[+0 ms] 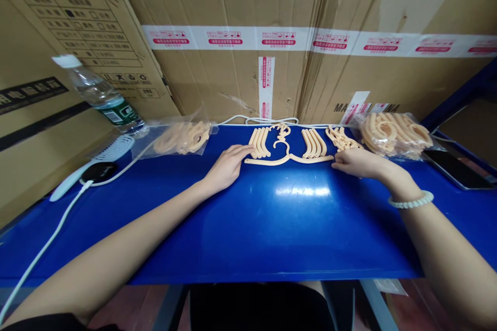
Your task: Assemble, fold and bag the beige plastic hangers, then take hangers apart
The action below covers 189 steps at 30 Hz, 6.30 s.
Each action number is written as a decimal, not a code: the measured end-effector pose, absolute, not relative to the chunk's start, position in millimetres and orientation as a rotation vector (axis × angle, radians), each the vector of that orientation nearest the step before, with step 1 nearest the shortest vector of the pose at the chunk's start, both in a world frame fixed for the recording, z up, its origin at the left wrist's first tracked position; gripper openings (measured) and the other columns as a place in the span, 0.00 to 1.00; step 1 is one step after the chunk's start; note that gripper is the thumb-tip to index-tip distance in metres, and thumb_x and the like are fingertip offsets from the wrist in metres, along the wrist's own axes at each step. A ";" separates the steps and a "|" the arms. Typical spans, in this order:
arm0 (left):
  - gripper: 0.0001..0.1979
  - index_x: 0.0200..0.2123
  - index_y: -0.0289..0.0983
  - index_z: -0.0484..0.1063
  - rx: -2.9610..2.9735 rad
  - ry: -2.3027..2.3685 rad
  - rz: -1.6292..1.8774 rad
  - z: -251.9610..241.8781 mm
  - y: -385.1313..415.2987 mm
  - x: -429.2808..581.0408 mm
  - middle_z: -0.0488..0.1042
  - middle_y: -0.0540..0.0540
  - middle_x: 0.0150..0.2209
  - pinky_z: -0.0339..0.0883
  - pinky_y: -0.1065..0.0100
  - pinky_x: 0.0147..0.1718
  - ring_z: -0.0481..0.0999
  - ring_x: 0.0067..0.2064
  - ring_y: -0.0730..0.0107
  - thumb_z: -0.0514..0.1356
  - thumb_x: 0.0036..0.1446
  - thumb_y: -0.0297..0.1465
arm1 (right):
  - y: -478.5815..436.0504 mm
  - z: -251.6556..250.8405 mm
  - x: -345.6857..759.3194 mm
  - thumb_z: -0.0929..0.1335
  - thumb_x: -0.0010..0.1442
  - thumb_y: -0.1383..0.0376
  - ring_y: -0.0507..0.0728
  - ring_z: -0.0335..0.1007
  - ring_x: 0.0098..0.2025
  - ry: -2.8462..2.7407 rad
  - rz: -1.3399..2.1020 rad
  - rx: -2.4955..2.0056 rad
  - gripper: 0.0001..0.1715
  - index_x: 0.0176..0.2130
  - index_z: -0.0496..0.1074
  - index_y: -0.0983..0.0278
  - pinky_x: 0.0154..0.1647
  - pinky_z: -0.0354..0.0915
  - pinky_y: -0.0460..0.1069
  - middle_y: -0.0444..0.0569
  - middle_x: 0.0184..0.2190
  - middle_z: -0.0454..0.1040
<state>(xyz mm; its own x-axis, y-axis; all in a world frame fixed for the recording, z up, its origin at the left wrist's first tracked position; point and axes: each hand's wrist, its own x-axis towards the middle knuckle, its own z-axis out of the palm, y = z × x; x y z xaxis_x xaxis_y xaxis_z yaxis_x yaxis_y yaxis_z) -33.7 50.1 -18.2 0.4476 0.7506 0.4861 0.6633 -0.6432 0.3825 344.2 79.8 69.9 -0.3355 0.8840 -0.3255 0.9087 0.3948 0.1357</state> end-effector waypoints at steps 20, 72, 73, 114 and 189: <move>0.24 0.58 0.37 0.72 2.607 1.240 0.963 -19.0 51.1 -34.2 0.75 0.41 0.59 0.66 0.48 0.61 0.71 0.60 0.57 0.48 0.63 0.18 | 77.2 74.0 340.1 0.63 0.66 0.62 0.55 0.67 0.28 2.287 -0.132 1.546 0.19 0.24 0.65 0.62 0.30 0.54 0.49 0.50 0.26 0.75; 0.29 0.59 0.40 0.72 2.589 1.247 0.957 -20.5 52.3 -32.0 0.74 0.43 0.60 0.66 0.49 0.61 0.71 0.61 0.59 0.48 0.60 0.16 | 74.4 71.0 302.9 0.63 0.64 0.64 0.61 0.74 0.42 3.058 -0.021 1.622 0.11 0.42 0.73 0.65 0.45 0.64 0.51 0.53 0.37 0.80; 0.28 0.59 0.40 0.72 2.592 1.250 0.956 -20.7 52.5 -32.0 0.74 0.43 0.60 0.66 0.49 0.61 0.71 0.61 0.58 0.48 0.60 0.16 | 78.5 69.7 294.7 0.63 0.64 0.65 0.61 0.74 0.44 3.063 0.041 1.567 0.12 0.44 0.73 0.66 0.47 0.64 0.51 0.54 0.38 0.80; 0.08 0.43 0.37 0.76 2.017 1.015 1.419 22.5 -4.5 20.9 0.76 0.40 0.51 0.75 0.61 0.52 0.77 0.53 0.62 0.57 0.67 0.30 | 42.4 58.4 268.2 0.79 0.49 0.62 0.52 0.77 0.36 2.249 -2.920 1.961 0.19 0.42 0.79 0.61 0.33 0.72 0.44 0.46 0.34 0.80; 0.07 0.30 0.36 0.71 1.594 0.860 1.097 10.8 -17.9 36.5 0.78 0.48 0.32 0.75 0.68 0.37 0.80 0.36 0.68 0.66 0.56 0.30 | -4.7 20.9 233.3 0.78 0.52 0.56 0.53 0.77 0.26 2.325 -2.666 1.742 0.18 0.33 0.71 0.63 0.33 0.75 0.50 0.45 0.25 0.78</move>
